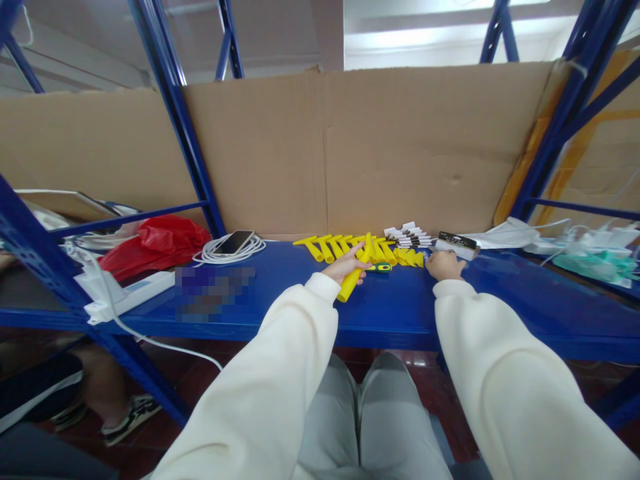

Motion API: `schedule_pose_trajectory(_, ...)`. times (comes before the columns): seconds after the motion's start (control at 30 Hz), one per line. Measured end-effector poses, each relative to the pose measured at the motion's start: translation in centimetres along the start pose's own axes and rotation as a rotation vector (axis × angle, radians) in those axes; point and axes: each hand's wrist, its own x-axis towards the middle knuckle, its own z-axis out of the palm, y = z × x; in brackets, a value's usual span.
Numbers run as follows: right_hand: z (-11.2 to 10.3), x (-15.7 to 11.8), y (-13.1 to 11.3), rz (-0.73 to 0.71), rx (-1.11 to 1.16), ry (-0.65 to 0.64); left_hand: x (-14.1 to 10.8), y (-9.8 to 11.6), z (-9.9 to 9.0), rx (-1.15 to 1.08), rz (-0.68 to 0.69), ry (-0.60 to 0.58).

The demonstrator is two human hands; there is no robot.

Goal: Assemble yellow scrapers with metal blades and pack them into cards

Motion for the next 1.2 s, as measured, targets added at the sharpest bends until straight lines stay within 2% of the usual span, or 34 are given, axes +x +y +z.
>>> schedule_pose_trajectory(0.17, -0.8, -0.8, -0.6, -0.026, -0.033, -0.073, 0.0, 0.0, 0.0, 0.002, -0.005, 0.000)
schedule_pose_trajectory(0.33, -0.9, -1.2, -0.9, -0.050, -0.033, -0.039, 0.2, -0.1, -0.2, 0.006, -0.003, -0.010)
schedule_pose_trajectory(0.5, -0.8, -1.2, -0.9, -0.034, -0.061, -0.044, 0.3, -0.2, -0.4, -0.009, -0.007, -0.022)
schedule_pose_trajectory(0.73, -1.1, -1.2, -0.9, -0.085, -0.081, -0.052, 0.4, -0.3, -0.3, -0.027, 0.005, -0.020)
schedule_pose_trajectory(0.97, -1.2, -1.2, -1.3, -0.053, -0.108, -0.075, 1.0, -0.6, -0.8, -0.045, 0.011, -0.050)
schedule_pose_trajectory(1.2, -0.7, -1.0, -1.1, -0.113, -0.147, -0.062, 0.7, -0.4, -0.5, -0.033, -0.001, -0.031)
